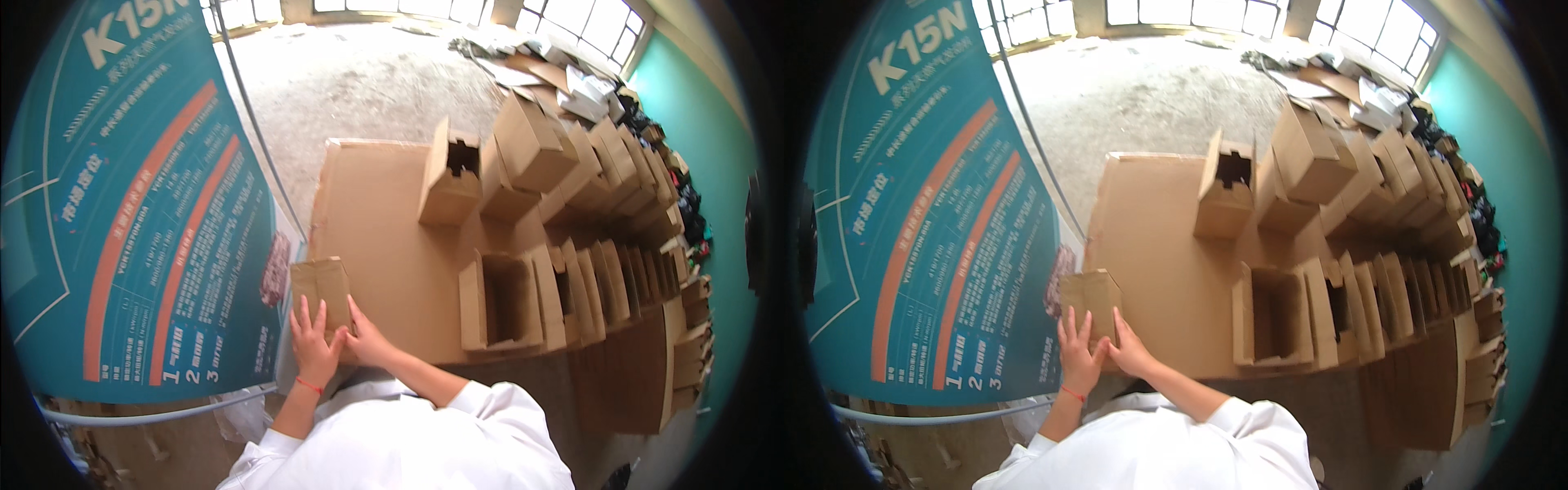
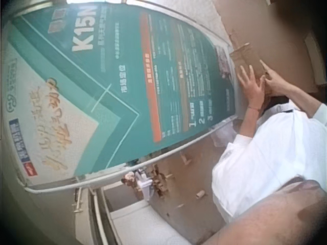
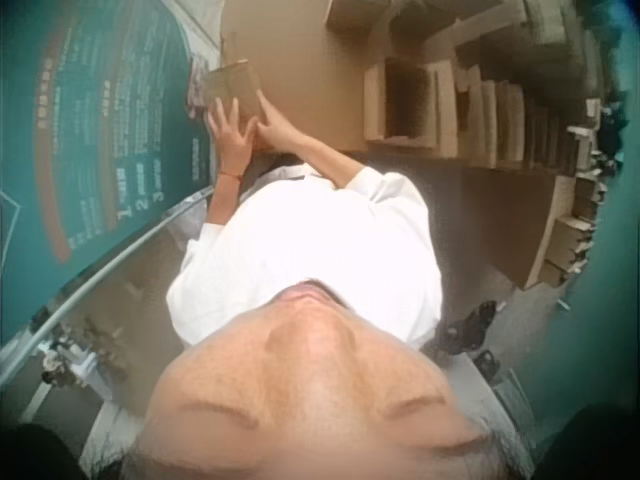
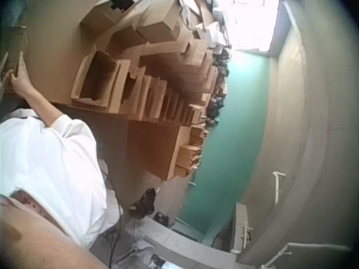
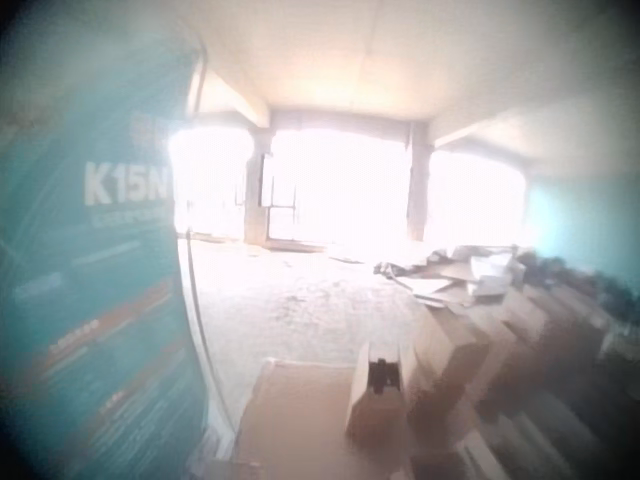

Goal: The person places plastic bottles into individual slots of cardboard boxes by hand, handling one bottle at a time.

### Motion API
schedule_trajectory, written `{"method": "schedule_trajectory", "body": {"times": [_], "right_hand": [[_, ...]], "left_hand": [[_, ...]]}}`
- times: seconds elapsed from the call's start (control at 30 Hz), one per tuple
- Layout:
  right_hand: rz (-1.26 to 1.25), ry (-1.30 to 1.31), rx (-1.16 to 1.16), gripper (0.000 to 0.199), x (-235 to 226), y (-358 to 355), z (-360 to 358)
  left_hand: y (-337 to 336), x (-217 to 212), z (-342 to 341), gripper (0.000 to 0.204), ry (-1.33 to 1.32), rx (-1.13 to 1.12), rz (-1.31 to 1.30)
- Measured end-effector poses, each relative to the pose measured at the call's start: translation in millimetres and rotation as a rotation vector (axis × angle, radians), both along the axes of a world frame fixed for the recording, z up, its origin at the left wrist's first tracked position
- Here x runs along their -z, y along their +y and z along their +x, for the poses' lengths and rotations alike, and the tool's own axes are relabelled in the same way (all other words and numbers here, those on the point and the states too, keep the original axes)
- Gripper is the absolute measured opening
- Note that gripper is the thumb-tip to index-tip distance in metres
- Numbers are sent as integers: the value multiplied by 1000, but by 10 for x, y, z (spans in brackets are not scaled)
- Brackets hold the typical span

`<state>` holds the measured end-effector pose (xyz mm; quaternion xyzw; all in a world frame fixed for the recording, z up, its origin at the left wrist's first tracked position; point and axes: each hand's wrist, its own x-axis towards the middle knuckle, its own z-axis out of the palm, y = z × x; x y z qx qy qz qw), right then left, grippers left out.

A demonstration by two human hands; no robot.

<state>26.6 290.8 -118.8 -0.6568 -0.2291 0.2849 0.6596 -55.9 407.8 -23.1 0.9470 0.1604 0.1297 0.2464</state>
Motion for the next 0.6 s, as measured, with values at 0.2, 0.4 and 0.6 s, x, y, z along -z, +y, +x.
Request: {"method": "schedule_trajectory", "body": {"times": [0.2,0.4,0.6], "right_hand": [[-614,-856,270,68,-1190,-881,300],[-1178,-385,440,62,-1728,-1804,406],[-899,-364,225,35,-1512,-1460,388]], "left_hand": [[-108,58,37,61,21,-44,166],[-121,16,89,60,36,-41,171],[-124,45,98,58,58,-59,206]]}}
